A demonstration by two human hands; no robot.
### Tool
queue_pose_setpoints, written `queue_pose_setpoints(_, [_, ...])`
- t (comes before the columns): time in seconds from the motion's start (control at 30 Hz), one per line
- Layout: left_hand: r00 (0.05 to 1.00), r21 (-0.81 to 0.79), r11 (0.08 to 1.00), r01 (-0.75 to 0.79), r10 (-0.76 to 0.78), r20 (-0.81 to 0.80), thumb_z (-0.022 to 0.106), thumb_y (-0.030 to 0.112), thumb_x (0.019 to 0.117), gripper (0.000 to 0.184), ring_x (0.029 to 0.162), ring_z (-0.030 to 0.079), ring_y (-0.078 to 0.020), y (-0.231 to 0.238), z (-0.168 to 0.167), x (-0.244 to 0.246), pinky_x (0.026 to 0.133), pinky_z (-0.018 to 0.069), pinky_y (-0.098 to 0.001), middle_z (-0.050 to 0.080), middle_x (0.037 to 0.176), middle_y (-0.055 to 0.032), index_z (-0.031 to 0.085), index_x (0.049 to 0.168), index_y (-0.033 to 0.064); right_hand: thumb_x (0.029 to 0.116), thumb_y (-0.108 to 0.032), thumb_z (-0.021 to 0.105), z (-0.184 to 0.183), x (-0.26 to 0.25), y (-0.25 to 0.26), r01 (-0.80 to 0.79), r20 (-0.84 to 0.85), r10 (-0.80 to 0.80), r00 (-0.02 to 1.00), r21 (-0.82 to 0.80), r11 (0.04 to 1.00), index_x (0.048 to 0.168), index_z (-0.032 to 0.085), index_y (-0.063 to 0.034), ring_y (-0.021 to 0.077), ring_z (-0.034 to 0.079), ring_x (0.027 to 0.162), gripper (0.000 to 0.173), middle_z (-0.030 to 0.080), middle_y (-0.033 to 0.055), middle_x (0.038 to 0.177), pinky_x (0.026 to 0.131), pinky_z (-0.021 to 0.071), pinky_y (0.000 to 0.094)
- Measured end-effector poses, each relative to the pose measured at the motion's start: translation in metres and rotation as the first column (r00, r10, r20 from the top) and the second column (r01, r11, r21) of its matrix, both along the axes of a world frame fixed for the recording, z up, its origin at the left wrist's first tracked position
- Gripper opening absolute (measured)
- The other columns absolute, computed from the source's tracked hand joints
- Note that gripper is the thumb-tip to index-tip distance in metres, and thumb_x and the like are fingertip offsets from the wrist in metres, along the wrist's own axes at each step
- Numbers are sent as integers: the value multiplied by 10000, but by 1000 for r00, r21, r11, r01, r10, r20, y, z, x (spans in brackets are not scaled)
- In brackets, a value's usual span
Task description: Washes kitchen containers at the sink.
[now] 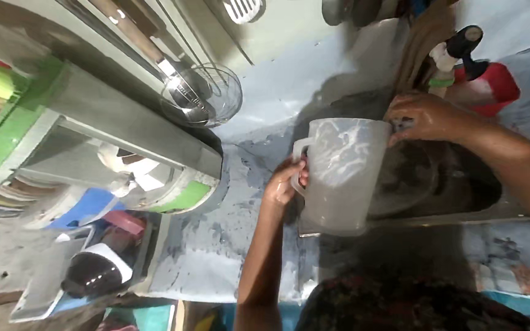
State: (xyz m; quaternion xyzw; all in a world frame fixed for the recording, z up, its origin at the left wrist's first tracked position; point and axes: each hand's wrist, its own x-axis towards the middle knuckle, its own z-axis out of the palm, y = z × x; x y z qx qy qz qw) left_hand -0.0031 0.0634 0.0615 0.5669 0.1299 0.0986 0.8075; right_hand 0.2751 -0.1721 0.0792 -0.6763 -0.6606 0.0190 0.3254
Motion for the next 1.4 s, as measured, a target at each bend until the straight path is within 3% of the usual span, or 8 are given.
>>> queue_pose_setpoints(0.33, [950, -209, 936, -283, 304, 75, 85, 494, 1099, 605, 460, 505, -34, -58, 15, 41, 439, 450, -181, 528, 581, 75, 571, 963, 160, 1023, -207, 563, 40, -87, 14, 311, -409, -146, 901, 374, 874, 995, 671, 66, 127, 567, 1049, 295, 592, 178, 1139, 916, 478, 238])
queue_pose_setpoints(0.43, [903, -207, 905, -371, 404, 145, 186, 426, 1120, 538, 629, 615, -30, -81, 7, 59, 581, 538, -191, 665, 794, 28, 624, 1155, 116, 969, -178, 623, 10, -130, 40, 170, -287, -4, 958, 556, 813, 924, 709, 23, 292, 573, 1223, 223, 621, 240, 1242, 1053, 475, 395])
queue_pose_setpoints(0.53, [859, 198, 855, -480, 413, 301, 394, 155, 1069, 358, 1017, 616, -37, -112, -12, 64, 922, 518, -240, 647, 1135, -68, 498, 1330, -66, 941, -240, 649, -10, -145, 67, 255, -8, -297, 955, 533, 807, 917, 738, -64, 407, 671, 973, 198, 722, 178, 1007, 730, 542, 518])
queue_pose_setpoints(0.7, [895, 190, 876, -443, 446, 29, 234, 251, 1131, 384, 478, 497, -15, -135, -1, 84, 461, 451, -168, 551, 634, 55, 562, 1032, 77, 994, -221, 573, 52, -103, 79, 466, -126, -455, 881, 74, 882, 1065, 707, -2, 415, 674, 1038, 267, 699, 208, 1080, 781, 519, 601])
queue_pose_setpoints(0.87, [765, 149, 755, -639, 602, 232, 444, -7, 1004, 176, 799, 614, -2, -150, -5, 90, 749, 538, -205, 629, 881, 24, 547, 1145, 20, 926, -207, 646, 40, -120, 57, 348, -205, -309, 929, 197, 917, 936, 701, -1, 390, 679, 950, 213, 692, 189, 964, 680, 524, 565])
queue_pose_setpoints(1.07, [819, 336, 748, -573, 545, 182, 362, 210, 1093, 260, 492, 446, -5, -172, -3, 105, 465, 419, -174, 479, 642, 77, 570, 1081, 54, 977, -221, 604, 74, -64, 70, 352, -204, -369, 907, -115, 929, 1172, 666, -5, 388, 629, 1149, 298, 611, 200, 1294, 881, 507, 609])
queue_pose_setpoints(1.23, [805, 378, 711, -593, 539, 248, 553, 45, 990, 138, 501, 445, 9, -159, -6, 94, 459, 403, -164, 548, 697, 54, 584, 1124, 41, 930, -225, 661, 44, -66, 56, 24, -60, -8, 998, 271, 962, 860, 695, 14, 394, 641, 997, 251, 661, 189, 974, 742, 516, 567])
queue_pose_setpoints(1.4, [887, 303, 834, -461, 438, 146, 345, 231, 1113, 262, 459, 433, -3, -170, 4, 85, 429, 399, -149, 469, 623, 66, 548, 1053, 76, 981, -198, 594, 44, -69, 48, 373, -264, -325, 908, 157, 914, 1086, 681, 23, 396, 619, 1145, 259, 634, 221, 1200, 887, 512, 591])
